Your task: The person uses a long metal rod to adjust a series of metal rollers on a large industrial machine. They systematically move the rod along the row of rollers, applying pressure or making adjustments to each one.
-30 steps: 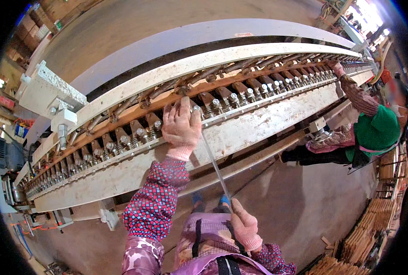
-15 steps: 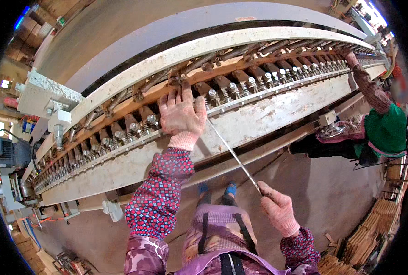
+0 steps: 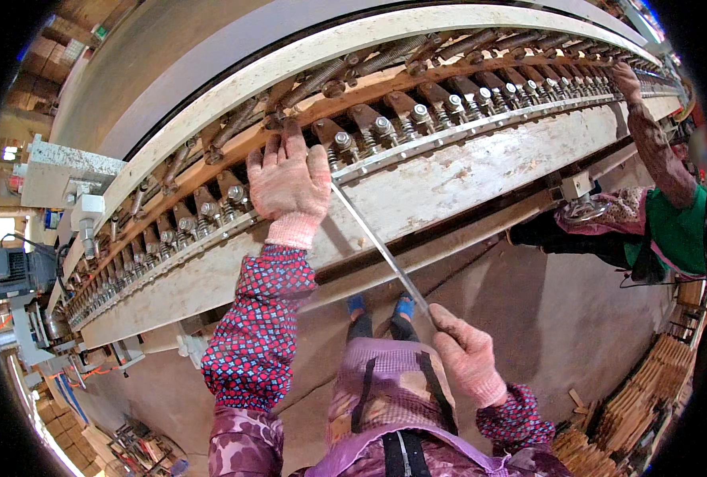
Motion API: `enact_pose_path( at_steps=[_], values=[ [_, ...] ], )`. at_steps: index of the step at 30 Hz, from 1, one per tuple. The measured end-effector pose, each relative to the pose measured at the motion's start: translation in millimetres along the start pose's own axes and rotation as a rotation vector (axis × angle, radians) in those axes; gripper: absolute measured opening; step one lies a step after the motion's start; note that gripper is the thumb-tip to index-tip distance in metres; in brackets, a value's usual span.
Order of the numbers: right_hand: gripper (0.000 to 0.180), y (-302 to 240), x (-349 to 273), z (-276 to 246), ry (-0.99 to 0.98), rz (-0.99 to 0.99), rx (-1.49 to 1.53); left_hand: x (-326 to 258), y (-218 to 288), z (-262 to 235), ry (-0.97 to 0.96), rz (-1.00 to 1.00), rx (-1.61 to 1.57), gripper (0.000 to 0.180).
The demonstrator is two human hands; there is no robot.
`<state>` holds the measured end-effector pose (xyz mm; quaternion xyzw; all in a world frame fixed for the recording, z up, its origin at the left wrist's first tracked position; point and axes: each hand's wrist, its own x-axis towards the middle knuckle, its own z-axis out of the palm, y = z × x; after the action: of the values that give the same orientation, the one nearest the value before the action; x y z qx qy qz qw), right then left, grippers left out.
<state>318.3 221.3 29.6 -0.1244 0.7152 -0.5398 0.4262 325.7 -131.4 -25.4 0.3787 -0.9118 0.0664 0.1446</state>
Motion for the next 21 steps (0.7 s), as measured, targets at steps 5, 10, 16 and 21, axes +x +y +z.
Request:
enact_pose_path(
  at_steps=[5,10,16,21],
  values=[
    [0.036,39.4,4.9,26.3,0.031,-0.017,0.107,1.2,8.9,-9.8,-0.056,-0.037,0.007,0.060],
    [0.038,59.1,8.9,44.8,0.012,-0.178,0.085,1.8,10.3,-10.2,-0.111,-0.062,0.012,0.054],
    [0.039,10.7,18.1,-35.1,-0.141,-0.007,0.005,-3.1,14.4,0.4,-0.039,-0.033,0.174,0.053],
    [0.040,-9.8,28.3,-41.7,-0.238,0.273,0.135,-3.2,18.1,6.9,-0.036,-0.076,0.143,0.055]
  ],
)
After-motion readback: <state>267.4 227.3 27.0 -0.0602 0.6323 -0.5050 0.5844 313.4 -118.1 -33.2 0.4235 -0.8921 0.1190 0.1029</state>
